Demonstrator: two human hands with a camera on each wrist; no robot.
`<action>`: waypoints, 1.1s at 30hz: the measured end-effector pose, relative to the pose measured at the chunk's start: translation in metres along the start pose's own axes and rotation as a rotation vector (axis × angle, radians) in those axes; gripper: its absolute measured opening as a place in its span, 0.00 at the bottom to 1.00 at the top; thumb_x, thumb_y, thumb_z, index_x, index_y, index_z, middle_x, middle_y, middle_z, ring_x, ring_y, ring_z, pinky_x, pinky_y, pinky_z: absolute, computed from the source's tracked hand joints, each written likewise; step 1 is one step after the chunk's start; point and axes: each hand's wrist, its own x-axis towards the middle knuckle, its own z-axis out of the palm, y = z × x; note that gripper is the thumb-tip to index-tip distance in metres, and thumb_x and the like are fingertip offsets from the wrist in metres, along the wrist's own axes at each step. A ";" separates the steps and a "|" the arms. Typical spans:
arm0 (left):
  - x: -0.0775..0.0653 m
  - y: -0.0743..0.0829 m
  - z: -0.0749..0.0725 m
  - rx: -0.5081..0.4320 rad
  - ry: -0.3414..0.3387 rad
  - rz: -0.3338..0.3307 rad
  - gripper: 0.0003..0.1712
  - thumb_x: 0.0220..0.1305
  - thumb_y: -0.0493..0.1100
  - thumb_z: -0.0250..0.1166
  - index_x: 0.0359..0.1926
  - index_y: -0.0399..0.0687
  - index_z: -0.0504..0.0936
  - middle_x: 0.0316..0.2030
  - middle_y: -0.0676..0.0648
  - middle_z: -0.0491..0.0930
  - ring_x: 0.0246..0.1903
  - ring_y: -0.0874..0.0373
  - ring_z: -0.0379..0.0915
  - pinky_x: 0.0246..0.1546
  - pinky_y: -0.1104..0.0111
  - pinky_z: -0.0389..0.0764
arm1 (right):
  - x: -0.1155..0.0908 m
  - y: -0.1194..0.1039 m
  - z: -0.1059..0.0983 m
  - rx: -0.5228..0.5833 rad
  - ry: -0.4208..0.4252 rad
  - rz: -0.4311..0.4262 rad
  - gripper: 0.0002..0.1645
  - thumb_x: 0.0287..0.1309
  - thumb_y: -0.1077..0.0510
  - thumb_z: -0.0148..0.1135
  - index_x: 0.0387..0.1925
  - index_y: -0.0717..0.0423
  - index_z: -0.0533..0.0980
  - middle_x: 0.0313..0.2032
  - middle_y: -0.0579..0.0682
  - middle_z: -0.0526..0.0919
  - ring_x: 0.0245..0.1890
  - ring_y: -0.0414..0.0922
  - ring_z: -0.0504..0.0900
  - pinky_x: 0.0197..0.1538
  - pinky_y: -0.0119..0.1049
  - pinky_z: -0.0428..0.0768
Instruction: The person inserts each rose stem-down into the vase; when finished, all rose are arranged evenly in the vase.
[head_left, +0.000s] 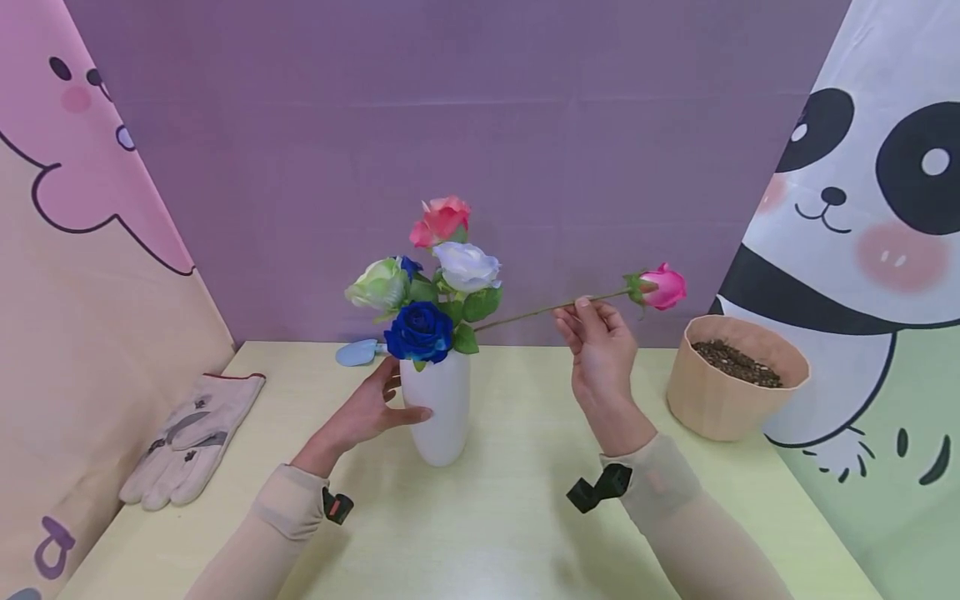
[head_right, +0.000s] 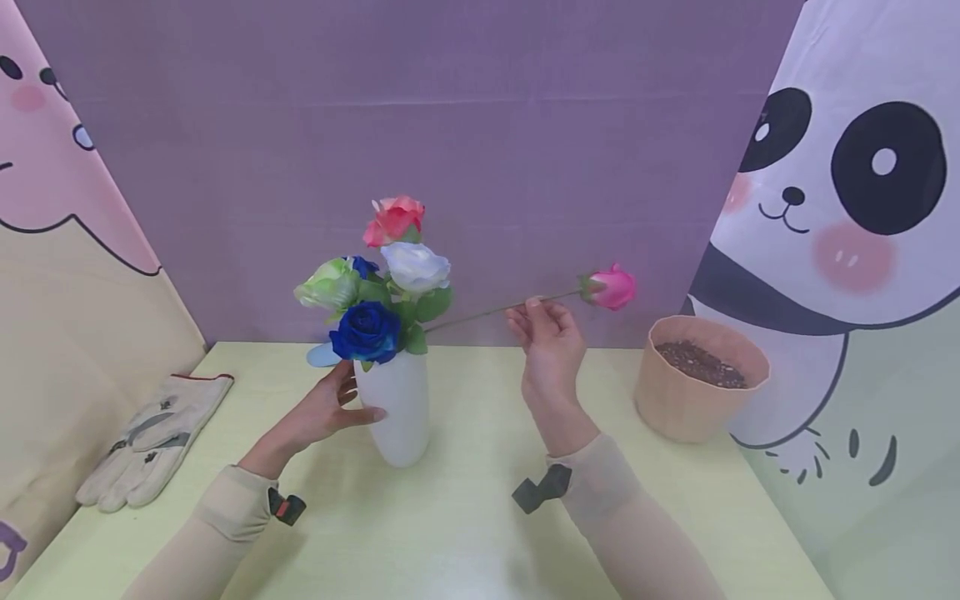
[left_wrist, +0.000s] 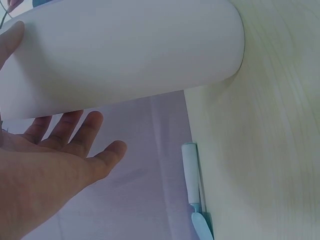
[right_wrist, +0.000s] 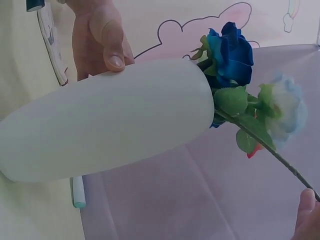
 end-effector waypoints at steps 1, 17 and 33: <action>0.000 0.000 0.000 -0.003 0.000 -0.001 0.53 0.56 0.49 0.76 0.75 0.56 0.53 0.70 0.43 0.63 0.71 0.38 0.60 0.70 0.39 0.65 | -0.001 0.001 0.000 -0.010 -0.006 -0.009 0.08 0.63 0.61 0.66 0.38 0.59 0.74 0.29 0.50 0.85 0.30 0.42 0.89 0.41 0.30 0.87; 0.000 -0.001 0.000 0.000 0.000 0.007 0.53 0.57 0.49 0.76 0.75 0.54 0.53 0.71 0.42 0.62 0.71 0.38 0.59 0.71 0.38 0.62 | -0.009 0.009 0.010 -0.137 -0.085 -0.083 0.04 0.66 0.63 0.63 0.37 0.56 0.75 0.33 0.49 0.89 0.31 0.40 0.89 0.41 0.31 0.88; -0.001 0.001 0.001 -0.023 0.005 -0.018 0.53 0.56 0.48 0.76 0.75 0.56 0.53 0.70 0.42 0.63 0.70 0.38 0.60 0.68 0.39 0.66 | -0.008 0.007 0.007 -0.140 -0.086 -0.112 0.05 0.66 0.61 0.63 0.39 0.56 0.74 0.32 0.49 0.88 0.31 0.40 0.88 0.40 0.30 0.87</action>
